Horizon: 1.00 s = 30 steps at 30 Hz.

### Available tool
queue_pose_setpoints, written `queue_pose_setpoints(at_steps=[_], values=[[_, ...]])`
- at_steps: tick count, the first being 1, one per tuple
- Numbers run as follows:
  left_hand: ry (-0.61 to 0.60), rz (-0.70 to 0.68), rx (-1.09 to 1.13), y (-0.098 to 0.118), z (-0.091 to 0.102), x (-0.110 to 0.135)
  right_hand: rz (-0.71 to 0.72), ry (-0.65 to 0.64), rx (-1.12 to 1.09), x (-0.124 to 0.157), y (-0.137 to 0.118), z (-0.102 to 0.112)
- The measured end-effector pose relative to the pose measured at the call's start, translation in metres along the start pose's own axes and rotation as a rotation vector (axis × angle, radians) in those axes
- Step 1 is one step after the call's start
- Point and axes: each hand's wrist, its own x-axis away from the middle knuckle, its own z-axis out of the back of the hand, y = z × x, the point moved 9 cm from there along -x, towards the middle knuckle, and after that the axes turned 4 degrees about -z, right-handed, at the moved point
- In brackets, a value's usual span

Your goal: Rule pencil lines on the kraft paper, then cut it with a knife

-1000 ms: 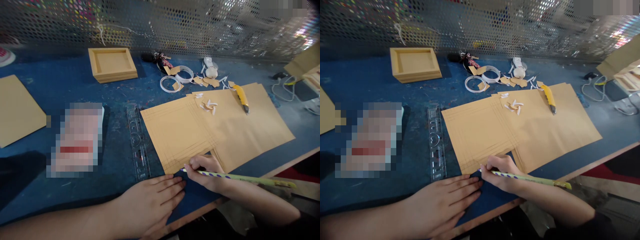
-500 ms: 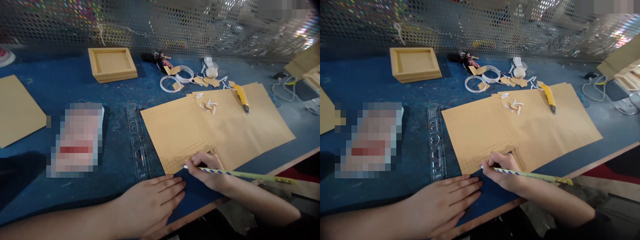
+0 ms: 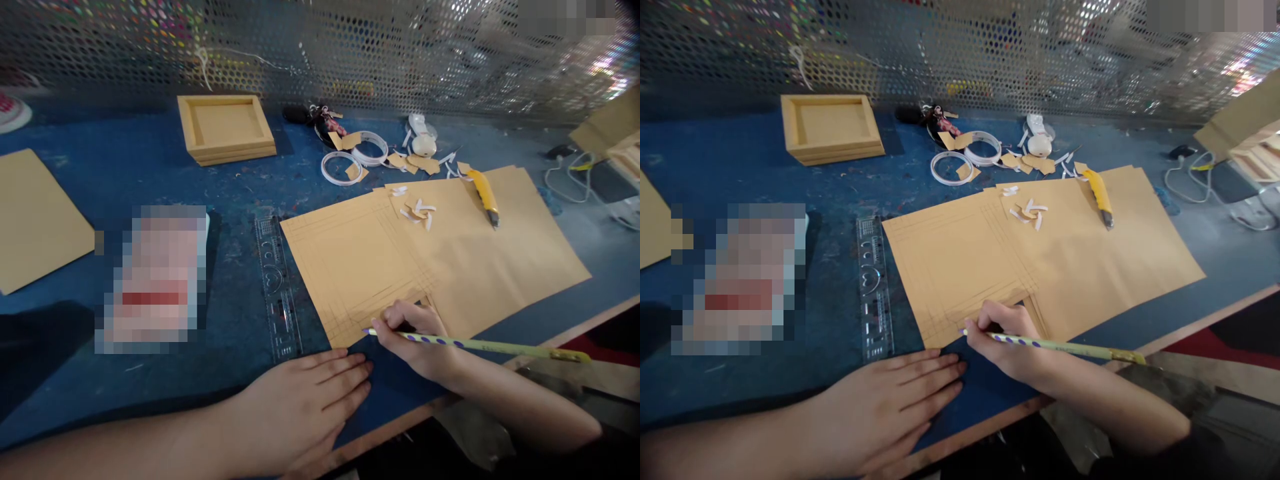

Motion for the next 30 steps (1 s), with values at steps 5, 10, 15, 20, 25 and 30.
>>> queue_pose_setpoints(at_steps=[5,10,15,20,25,30], values=[[0.0,0.0,-0.012,0.0,-0.002,0.0,0.033,0.006,0.03,-0.002,-0.007,0.002],[-0.003,0.001,-0.009,0.0,-0.001,-0.001,0.073,-0.034,0.035,-0.002,-0.012,-0.001],[-0.031,-0.002,-0.031,0.0,-0.001,-0.001,0.019,0.017,0.023,-0.001,-0.004,0.002],[-0.013,0.005,-0.035,0.0,0.0,-0.001,0.074,-0.073,0.028,0.001,-0.008,-0.005],[0.004,-0.003,-0.014,0.0,0.001,-0.001,0.015,0.013,0.031,0.0,-0.003,0.002],[0.004,-0.002,-0.009,0.0,0.001,0.0,0.07,-0.087,0.05,0.001,-0.008,-0.006]])
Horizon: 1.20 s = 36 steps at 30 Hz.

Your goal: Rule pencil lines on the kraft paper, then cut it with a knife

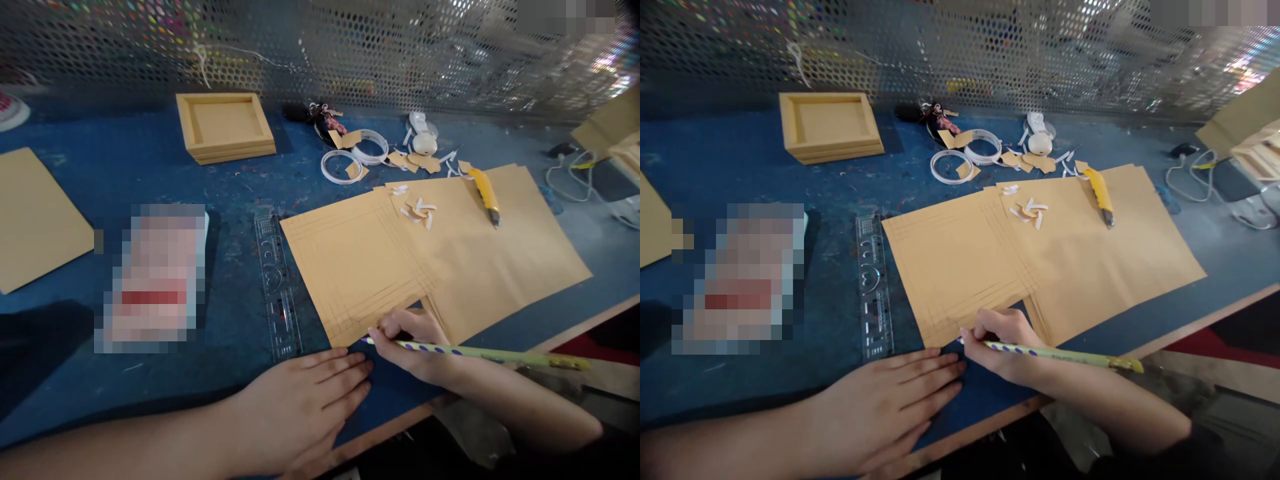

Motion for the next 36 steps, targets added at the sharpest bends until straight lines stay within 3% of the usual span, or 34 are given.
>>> queue_pose_setpoints(at_steps=[7,16,20,23,26,29,32,36], values=[[-0.028,-0.001,-0.01,0.001,-0.005,0.0,-0.027,0.088,-0.059,-0.001,-0.001,0.009],[-0.036,0.002,-0.019,0.0,-0.002,-0.001,0.007,0.025,-0.096,0.002,-0.005,0.005],[0.002,0.005,0.0,0.0,0.003,-0.001,-0.042,0.137,-0.289,-0.002,0.001,0.021],[0.019,0.008,-0.003,0.001,0.004,0.0,-0.062,0.267,-0.329,-0.013,0.01,0.051],[0.028,0.01,-0.019,0.002,0.004,0.002,-0.087,0.402,-0.129,-0.027,0.025,0.095],[0.015,0.01,-0.052,0.002,0.004,0.003,-0.158,0.4,0.088,-0.046,0.05,0.122],[0.021,-0.011,-0.113,0.002,0.001,0.003,-0.177,0.356,0.061,-0.064,0.071,0.127],[0.058,-0.056,-0.173,0.001,-0.004,0.004,-0.152,0.242,-0.064,-0.08,0.074,0.108]])
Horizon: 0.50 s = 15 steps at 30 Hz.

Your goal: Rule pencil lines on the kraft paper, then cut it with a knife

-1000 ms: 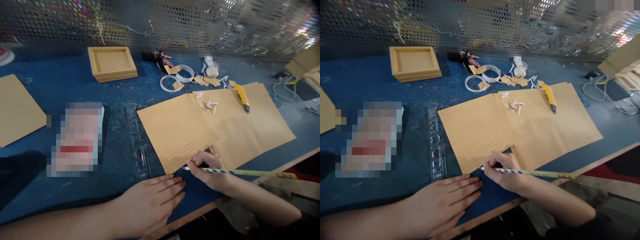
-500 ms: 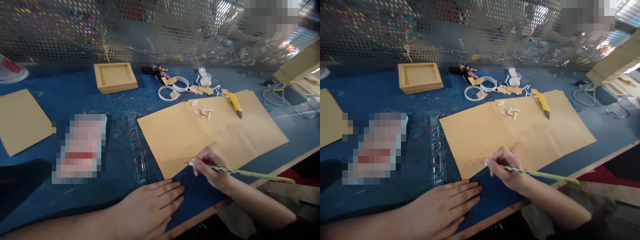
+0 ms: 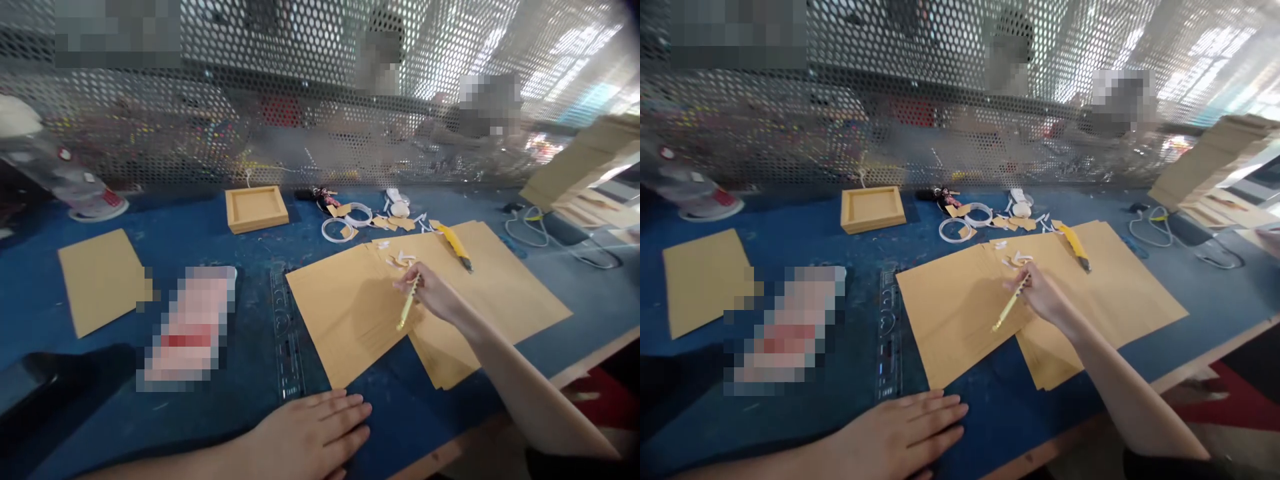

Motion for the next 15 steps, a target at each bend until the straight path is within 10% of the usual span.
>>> queue_pose_setpoints(at_steps=[15], values=[[0.113,-0.082,-0.245,-0.001,-0.015,0.002,-0.003,-0.075,0.018,0.0,-0.001,0.0]])
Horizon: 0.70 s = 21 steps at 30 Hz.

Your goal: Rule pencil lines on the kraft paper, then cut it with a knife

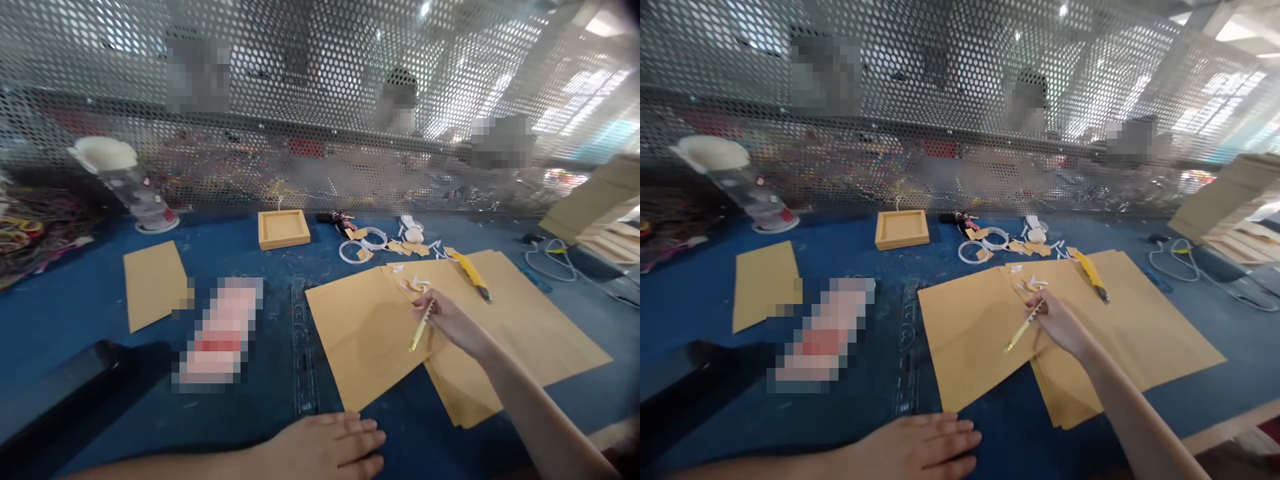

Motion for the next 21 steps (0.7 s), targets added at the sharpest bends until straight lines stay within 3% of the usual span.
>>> queue_pose_setpoints(at_steps=[4,9,13,16,21], values=[[0.013,-0.021,-0.035,0.0,0.003,-0.001,0.036,-0.024,-0.09,0.003,-0.021,0.005],[0.002,-0.051,-0.086,0.005,0.019,-0.004,0.086,0.146,-0.195,0.012,-0.043,0.013],[0.013,-0.007,-0.098,0.004,0.023,-0.003,0.096,0.091,-0.139,0.015,-0.043,-0.024],[-0.016,0.166,-0.031,-0.009,0.015,0.001,0.091,0.039,-0.081,0.015,-0.038,-0.049],[-0.118,0.364,0.083,-0.022,0.0,0.008,0.078,-0.04,-0.024,0.013,-0.035,-0.064]])
